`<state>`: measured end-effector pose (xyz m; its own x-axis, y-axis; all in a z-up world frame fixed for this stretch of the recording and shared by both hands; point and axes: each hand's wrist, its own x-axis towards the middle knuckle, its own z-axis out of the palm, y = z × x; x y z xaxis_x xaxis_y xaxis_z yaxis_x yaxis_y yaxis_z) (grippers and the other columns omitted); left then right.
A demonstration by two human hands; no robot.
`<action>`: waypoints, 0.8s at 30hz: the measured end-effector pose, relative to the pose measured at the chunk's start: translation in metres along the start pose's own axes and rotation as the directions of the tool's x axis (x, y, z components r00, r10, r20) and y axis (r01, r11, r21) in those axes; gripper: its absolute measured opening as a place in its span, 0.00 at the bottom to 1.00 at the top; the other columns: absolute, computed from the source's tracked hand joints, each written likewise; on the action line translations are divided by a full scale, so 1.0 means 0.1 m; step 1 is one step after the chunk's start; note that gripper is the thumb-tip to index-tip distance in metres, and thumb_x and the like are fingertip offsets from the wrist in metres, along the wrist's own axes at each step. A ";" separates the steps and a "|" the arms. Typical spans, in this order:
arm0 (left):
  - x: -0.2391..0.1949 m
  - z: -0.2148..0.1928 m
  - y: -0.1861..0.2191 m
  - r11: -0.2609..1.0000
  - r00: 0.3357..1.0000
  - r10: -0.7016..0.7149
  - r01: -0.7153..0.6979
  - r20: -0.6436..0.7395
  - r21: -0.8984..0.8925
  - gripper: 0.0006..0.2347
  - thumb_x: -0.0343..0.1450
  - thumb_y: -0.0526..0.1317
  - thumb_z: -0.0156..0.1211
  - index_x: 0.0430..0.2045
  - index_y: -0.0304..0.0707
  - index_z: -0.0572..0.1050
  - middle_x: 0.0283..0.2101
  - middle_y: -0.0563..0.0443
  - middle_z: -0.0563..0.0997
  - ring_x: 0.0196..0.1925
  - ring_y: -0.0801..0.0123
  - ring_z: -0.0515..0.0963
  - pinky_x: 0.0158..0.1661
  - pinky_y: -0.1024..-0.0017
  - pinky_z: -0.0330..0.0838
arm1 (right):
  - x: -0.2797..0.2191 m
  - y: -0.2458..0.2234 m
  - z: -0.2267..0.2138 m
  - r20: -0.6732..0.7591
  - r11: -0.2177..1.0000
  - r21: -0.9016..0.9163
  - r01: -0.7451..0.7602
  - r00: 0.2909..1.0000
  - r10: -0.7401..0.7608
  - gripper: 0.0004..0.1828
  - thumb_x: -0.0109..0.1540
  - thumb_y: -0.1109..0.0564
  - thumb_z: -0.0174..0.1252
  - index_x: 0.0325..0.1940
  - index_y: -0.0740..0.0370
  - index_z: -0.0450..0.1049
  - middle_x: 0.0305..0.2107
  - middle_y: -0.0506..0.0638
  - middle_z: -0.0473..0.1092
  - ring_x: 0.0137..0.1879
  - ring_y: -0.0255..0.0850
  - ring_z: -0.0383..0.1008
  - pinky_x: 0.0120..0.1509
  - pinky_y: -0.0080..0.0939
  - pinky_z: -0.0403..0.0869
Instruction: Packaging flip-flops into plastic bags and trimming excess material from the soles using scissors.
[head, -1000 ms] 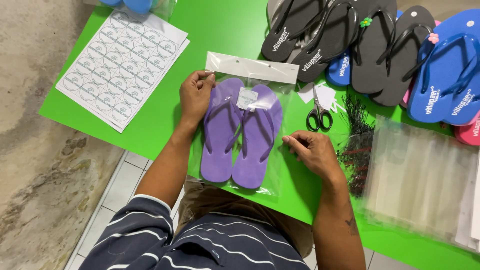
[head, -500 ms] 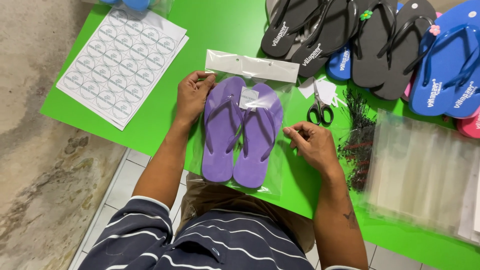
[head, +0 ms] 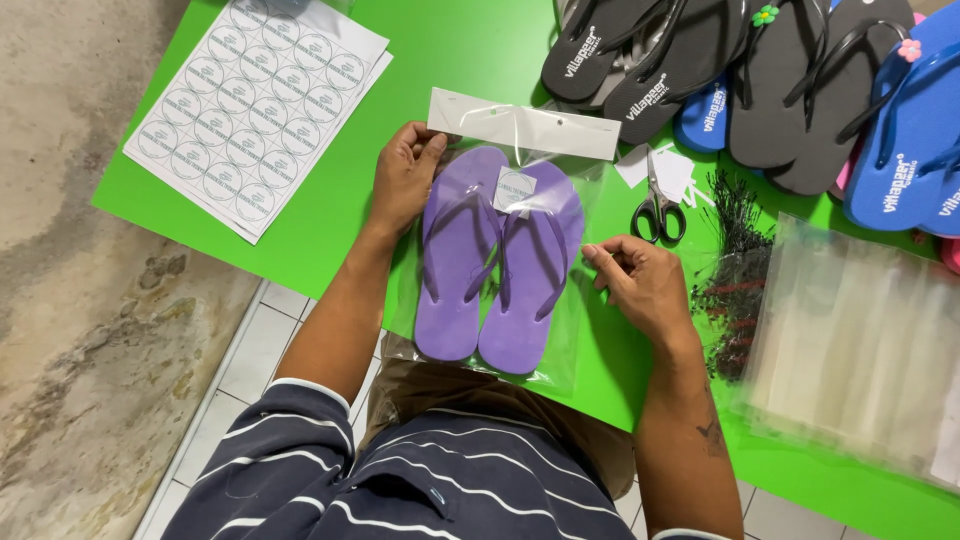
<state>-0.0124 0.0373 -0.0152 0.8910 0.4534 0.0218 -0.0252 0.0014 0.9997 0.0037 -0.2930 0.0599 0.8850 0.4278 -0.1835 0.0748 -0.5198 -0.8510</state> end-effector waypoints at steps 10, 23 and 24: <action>-0.08 0.25 -0.05 0.833 0.983 -0.112 0.172 0.145 -0.526 0.06 0.77 0.35 0.56 0.43 0.32 0.69 0.39 0.35 0.84 0.40 0.61 0.87 0.43 0.69 0.82 | 0.08 0.13 0.13 -0.238 0.974 0.198 0.113 0.969 -0.064 0.21 0.72 0.46 0.56 0.54 0.70 0.73 0.28 0.62 0.76 0.18 0.41 0.73 0.19 0.34 0.71; 0.03 0.68 0.35 0.899 0.892 -0.252 0.359 0.374 -0.251 0.11 0.65 0.37 0.75 0.34 0.31 0.78 0.28 0.42 0.85 0.27 0.71 0.85 0.28 0.77 0.81 | 0.35 0.47 0.06 -0.535 0.853 0.439 0.283 0.845 -0.005 0.09 0.68 0.55 0.65 0.40 0.62 0.73 0.21 0.56 0.73 0.14 0.32 0.66 0.19 0.27 0.62; 0.04 0.70 0.38 0.909 0.895 -0.262 0.354 0.360 -0.220 0.12 0.62 0.36 0.79 0.32 0.30 0.80 0.27 0.44 0.85 0.25 0.73 0.84 0.28 0.78 0.80 | 0.36 0.51 0.06 -0.561 0.867 0.405 0.291 0.827 -0.016 0.10 0.68 0.56 0.65 0.36 0.61 0.74 0.19 0.54 0.72 0.15 0.34 0.67 0.21 0.28 0.64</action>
